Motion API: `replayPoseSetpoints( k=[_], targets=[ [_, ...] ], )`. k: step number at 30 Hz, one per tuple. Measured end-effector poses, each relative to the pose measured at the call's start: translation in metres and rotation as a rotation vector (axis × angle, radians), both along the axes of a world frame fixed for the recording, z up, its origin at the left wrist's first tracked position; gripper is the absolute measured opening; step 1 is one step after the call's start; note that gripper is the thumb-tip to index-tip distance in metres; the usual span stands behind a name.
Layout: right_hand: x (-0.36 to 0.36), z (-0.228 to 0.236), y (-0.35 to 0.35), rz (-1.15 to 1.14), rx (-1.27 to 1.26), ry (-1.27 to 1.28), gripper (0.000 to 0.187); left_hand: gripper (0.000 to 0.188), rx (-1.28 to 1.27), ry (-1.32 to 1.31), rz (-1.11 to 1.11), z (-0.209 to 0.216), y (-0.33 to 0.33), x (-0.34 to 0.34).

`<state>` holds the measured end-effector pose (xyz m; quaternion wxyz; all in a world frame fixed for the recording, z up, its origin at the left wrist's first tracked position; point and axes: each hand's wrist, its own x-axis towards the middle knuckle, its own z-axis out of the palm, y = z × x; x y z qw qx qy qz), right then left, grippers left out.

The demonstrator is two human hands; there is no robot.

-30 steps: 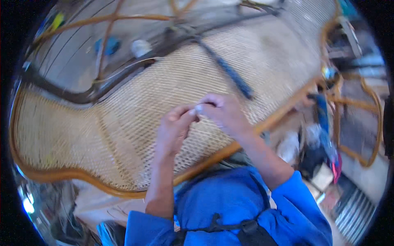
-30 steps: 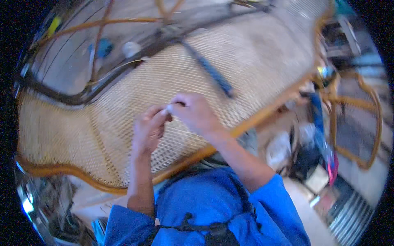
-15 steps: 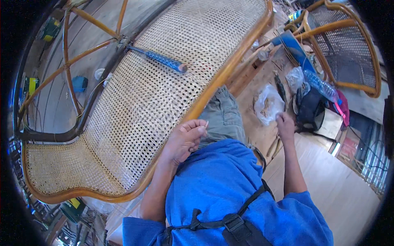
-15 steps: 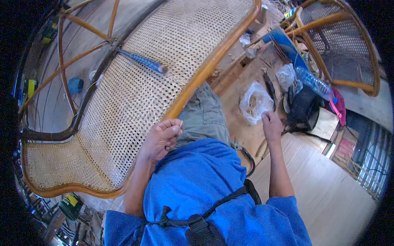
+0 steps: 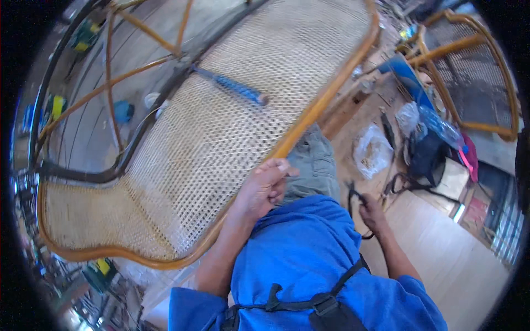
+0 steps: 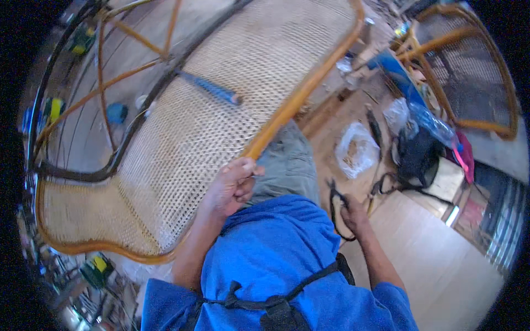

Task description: The person weaves a thin cane strip into the frame of a rattan chair seat. They use a hammer to tap the strip into place and pull it tight, working methodically along the edge of the seat.

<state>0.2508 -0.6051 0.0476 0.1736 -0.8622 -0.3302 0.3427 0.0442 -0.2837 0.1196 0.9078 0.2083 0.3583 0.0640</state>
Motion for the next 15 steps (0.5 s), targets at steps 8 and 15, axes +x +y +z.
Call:
replayPoseSetpoints(
  k=[8,15],
  targets=[
    [-0.011,0.085,0.138,-0.016,0.247,0.195,0.039,0.008,0.08,-0.003,0.088,0.007,0.0,-0.001],
    [-0.036,0.089,0.182,0.091,0.108,0.408,0.037,0.011,0.172,-0.012,0.172,0.005,-0.003,-0.004]
  ],
)
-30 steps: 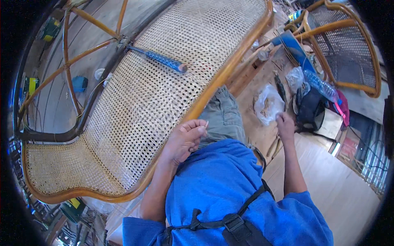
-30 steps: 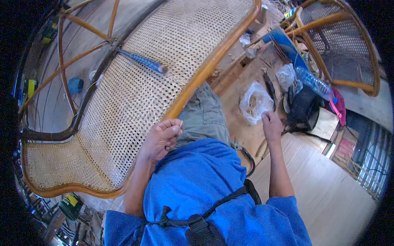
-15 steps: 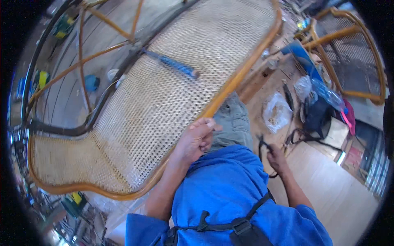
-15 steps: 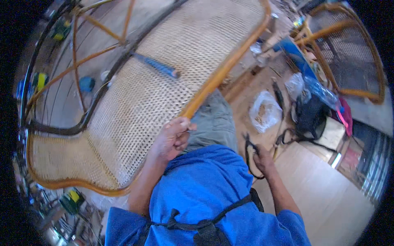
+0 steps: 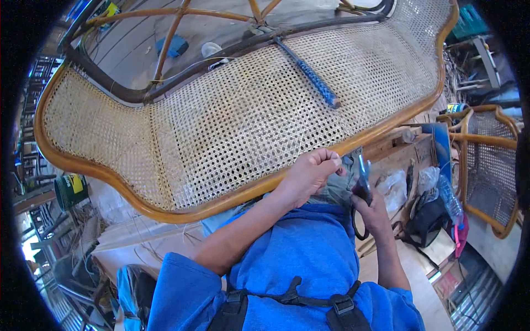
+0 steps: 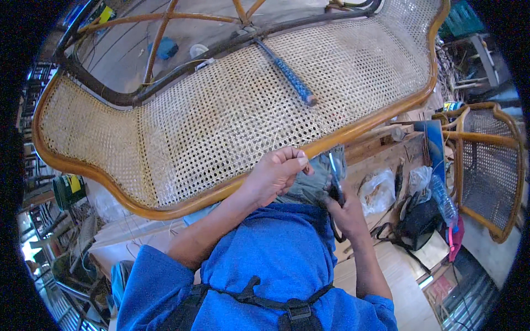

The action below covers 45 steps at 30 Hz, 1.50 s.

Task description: The person weaves a thin cane strip into the frame of a rattan chair seat. They use a hammer to tap the strip into place and pull it tight, working methodically along the edge of the seat.

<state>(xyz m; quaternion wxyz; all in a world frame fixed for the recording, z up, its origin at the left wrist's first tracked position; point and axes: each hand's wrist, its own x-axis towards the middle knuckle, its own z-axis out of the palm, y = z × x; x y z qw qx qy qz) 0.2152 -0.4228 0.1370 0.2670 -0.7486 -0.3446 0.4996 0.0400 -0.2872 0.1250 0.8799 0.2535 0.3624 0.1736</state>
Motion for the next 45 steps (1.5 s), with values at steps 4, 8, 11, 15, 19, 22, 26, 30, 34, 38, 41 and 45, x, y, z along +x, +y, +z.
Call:
replayPoseSetpoints(
  k=[4,8,11,15,19,22,26,30,34,38,41,45],
  targets=[
    [-0.02,0.003,0.017,0.165,0.034,-0.286,0.049,0.011,0.02,0.006,0.025,-0.003,-0.004,0.003],
    [-0.028,0.005,0.021,0.206,0.096,-0.334,0.061,0.011,0.12,0.025,-0.008,-0.005,-0.005,0.005],
    [-0.032,0.007,0.023,0.199,0.067,-0.331,0.065,0.013,0.163,0.04,0.017,-0.007,-0.007,0.005],
    [-0.04,0.011,0.026,0.159,0.086,-0.278,0.065,0.014,0.309,0.09,0.058,-0.022,-0.013,0.007],
    [-0.039,0.01,0.026,0.177,0.058,-0.281,0.063,0.013,0.307,0.126,0.003,-0.017,-0.009,0.004],
    [-0.038,0.007,0.024,0.187,0.096,-0.3,0.059,0.012,0.352,0.144,-0.005,-0.019,-0.009,0.005],
    [-0.038,0.007,0.022,0.148,0.019,-0.304,0.051,0.011,0.402,0.17,-0.028,-0.022,-0.01,0.006],
    [-0.012,-0.029,-0.011,-0.025,-0.064,-0.379,0.041,0.013,0.352,0.107,-0.002,-0.022,-0.011,0.008],
    [0.029,-0.086,-0.064,0.034,-0.084,-0.641,0.04,0.015,-0.013,-0.009,-0.019,-0.019,-0.004,0.004],
    [0.038,-0.104,-0.089,0.255,0.182,-0.958,0.035,0.015,-0.228,-0.156,-0.114,-0.026,-0.003,-0.004],
    [-0.001,-0.043,-0.022,-0.197,0.21,-0.177,0.024,0.013,-0.222,-0.2,-0.225,-0.029,-0.009,-0.009],
    [-0.03,0.0,0.026,-0.165,0.333,0.226,0.014,0.014,-0.225,-0.323,-0.281,-0.032,-0.009,-0.014]
  ],
)
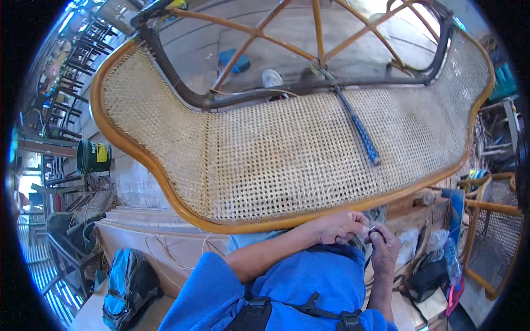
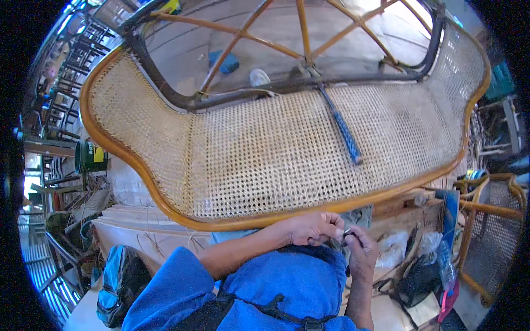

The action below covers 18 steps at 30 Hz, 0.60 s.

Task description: The person weaves a thin cane strip into the frame of a rattan chair seat. They use a hammer to tap the strip into place and pull it tight, working methodically along the edge of the seat.

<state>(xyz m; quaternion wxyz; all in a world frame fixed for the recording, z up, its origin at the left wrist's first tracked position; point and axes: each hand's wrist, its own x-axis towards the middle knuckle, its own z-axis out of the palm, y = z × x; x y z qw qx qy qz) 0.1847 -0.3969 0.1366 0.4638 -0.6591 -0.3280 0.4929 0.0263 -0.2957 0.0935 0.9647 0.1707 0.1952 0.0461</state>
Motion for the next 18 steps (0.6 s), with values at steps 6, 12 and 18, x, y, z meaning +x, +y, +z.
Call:
replayPoseSetpoints(
  k=[6,12,18],
  targets=[
    [-0.021,0.003,0.036,0.053,0.098,0.164,0.005,0.018,0.006,0.123,0.099,0.015,0.014,-0.021],
    [-0.045,0.001,0.071,-0.101,0.03,0.397,0.006,0.018,0.727,0.372,0.318,0.017,0.024,-0.027],
    [-0.052,0.008,0.107,0.023,-0.036,0.506,0.012,0.019,1.123,0.51,0.3,0.033,0.055,-0.049]
  ],
)
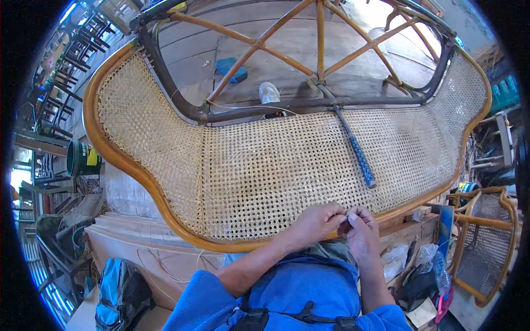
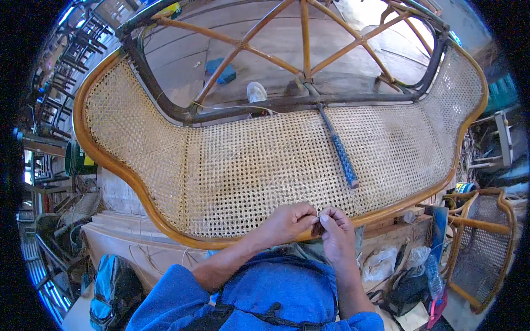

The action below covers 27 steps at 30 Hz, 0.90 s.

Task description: The person weaves a thin cane strip into the frame of a rattan chair seat. They use a hammer to tap the strip into place and pull it tight, working methodically along the edge of the seat.

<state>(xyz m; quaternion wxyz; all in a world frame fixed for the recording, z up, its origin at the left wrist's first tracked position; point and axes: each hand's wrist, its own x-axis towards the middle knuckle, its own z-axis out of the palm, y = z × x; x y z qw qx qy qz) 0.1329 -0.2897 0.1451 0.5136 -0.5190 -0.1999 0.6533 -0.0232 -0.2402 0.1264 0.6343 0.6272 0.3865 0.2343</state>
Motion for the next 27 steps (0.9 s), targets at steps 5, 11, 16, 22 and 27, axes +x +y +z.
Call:
replayPoseSetpoints(
  k=[5,11,16,22,27],
  targets=[
    [-0.008,-0.01,0.032,0.141,-0.116,0.087,0.012,0.016,0.248,0.069,-0.016,-0.006,0.025,-0.025],
    [-0.003,-0.043,0.085,0.394,-0.381,0.457,0.012,0.015,0.394,0.259,-0.053,-0.025,0.054,-0.048],
    [-0.028,-0.058,0.156,0.464,-0.24,-0.018,0.007,0.016,0.123,0.286,0.156,-0.048,0.101,-0.055],
    [-0.04,-0.106,0.225,0.431,0.016,-0.296,0.006,0.023,-0.092,0.376,0.355,-0.079,0.169,-0.065],
    [-0.043,-0.122,0.269,0.23,0.012,-0.399,0.01,0.032,-0.274,0.258,0.664,-0.111,0.223,-0.073]
  ],
)
